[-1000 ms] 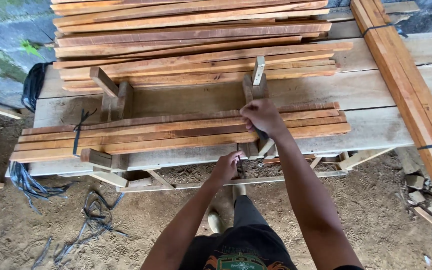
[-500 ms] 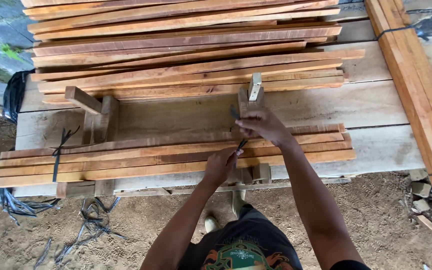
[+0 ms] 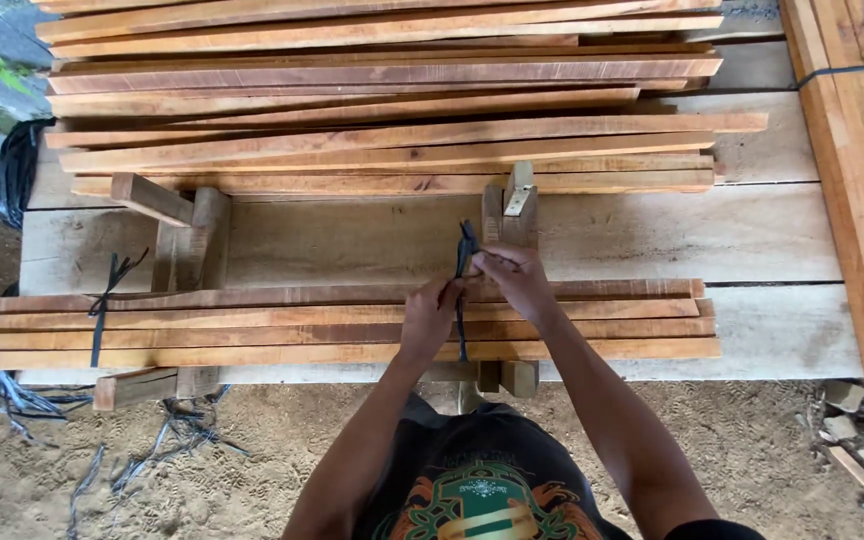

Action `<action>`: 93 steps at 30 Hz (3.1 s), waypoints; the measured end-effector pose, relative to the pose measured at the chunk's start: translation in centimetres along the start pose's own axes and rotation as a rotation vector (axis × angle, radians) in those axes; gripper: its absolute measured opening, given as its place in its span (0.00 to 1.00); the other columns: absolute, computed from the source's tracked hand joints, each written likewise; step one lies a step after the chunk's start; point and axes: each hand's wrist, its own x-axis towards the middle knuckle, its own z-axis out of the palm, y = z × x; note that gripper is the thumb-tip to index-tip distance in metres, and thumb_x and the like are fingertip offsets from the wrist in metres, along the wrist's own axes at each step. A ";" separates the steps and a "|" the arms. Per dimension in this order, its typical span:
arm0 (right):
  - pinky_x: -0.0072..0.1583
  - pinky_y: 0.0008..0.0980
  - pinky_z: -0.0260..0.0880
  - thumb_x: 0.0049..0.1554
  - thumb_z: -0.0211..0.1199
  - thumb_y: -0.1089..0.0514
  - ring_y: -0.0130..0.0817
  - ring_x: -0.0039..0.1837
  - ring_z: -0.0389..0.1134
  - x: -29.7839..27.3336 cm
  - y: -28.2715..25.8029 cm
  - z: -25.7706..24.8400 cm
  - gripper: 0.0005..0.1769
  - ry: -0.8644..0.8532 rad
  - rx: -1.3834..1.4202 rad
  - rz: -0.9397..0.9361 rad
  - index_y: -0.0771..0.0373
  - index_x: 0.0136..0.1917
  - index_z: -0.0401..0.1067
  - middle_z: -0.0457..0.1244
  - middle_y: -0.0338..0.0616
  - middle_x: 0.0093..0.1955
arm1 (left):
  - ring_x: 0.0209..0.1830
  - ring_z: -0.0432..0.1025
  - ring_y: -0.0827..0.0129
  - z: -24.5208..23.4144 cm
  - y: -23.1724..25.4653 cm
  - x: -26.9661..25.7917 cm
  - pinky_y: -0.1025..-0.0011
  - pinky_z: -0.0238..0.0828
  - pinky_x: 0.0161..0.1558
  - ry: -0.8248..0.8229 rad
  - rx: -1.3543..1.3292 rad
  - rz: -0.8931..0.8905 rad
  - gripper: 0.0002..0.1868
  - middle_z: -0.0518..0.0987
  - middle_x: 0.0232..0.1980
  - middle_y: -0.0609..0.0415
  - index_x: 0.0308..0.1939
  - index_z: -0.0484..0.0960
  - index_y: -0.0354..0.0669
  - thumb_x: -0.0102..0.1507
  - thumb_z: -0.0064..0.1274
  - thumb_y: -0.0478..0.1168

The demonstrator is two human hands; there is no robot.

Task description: Bundling long wooden strips together using plastic ties.

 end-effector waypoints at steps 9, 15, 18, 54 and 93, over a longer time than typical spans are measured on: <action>0.37 0.34 0.64 0.64 0.63 0.65 0.28 0.35 0.63 -1.3 0.4 0.1 0.13 0.024 -0.040 0.226 0.67 0.62 0.78 0.68 0.52 0.40 | 0.13 0.65 0.76 -1.6 0.1 0.4 0.77 0.60 0.20 0.001 0.038 -0.035 0.16 0.75 0.18 0.52 0.33 0.83 0.38 0.72 0.55 0.44; 0.52 0.52 0.68 0.64 0.66 0.59 0.44 0.53 0.69 -1.7 -1.7 0.6 0.15 -0.104 -0.107 0.195 0.68 0.62 0.77 0.68 0.58 0.56 | 0.21 0.76 0.62 -1.4 0.5 0.7 0.70 0.74 0.22 -0.041 0.228 0.094 0.11 0.81 0.26 0.46 0.41 0.84 0.35 0.72 0.53 0.40; 0.37 0.38 0.60 0.66 0.65 0.53 0.26 0.34 0.59 -0.8 1.3 0.3 0.14 0.032 -0.173 0.234 0.64 0.57 0.80 0.70 0.53 0.43 | 0.20 0.74 0.59 -1.4 1.8 1.1 0.67 0.75 0.22 -0.123 0.252 0.156 0.10 0.78 0.25 0.43 0.40 0.82 0.33 0.72 0.50 0.36; 0.57 0.46 0.76 0.61 0.70 0.59 0.57 0.60 0.73 2.4 3.9 -6.4 0.13 0.162 -0.037 0.388 0.65 0.57 0.81 0.69 0.66 0.58 | 0.36 0.80 0.51 -4.1 -3.5 -0.7 0.56 0.76 0.34 -0.011 -0.028 -0.318 0.19 0.80 0.37 0.41 0.45 0.83 0.35 0.76 0.45 0.48; 0.49 0.56 0.78 0.55 0.61 0.54 0.66 0.50 0.74 13.2 13.2 7.4 0.18 0.003 -1.076 0.340 0.75 0.41 0.80 0.70 0.68 0.41 | 0.18 0.44 0.78 -0.1 0.3 0.5 0.69 0.47 0.27 -0.129 -0.567 -0.229 0.28 0.55 0.19 0.64 0.25 0.66 0.54 0.80 0.27 0.50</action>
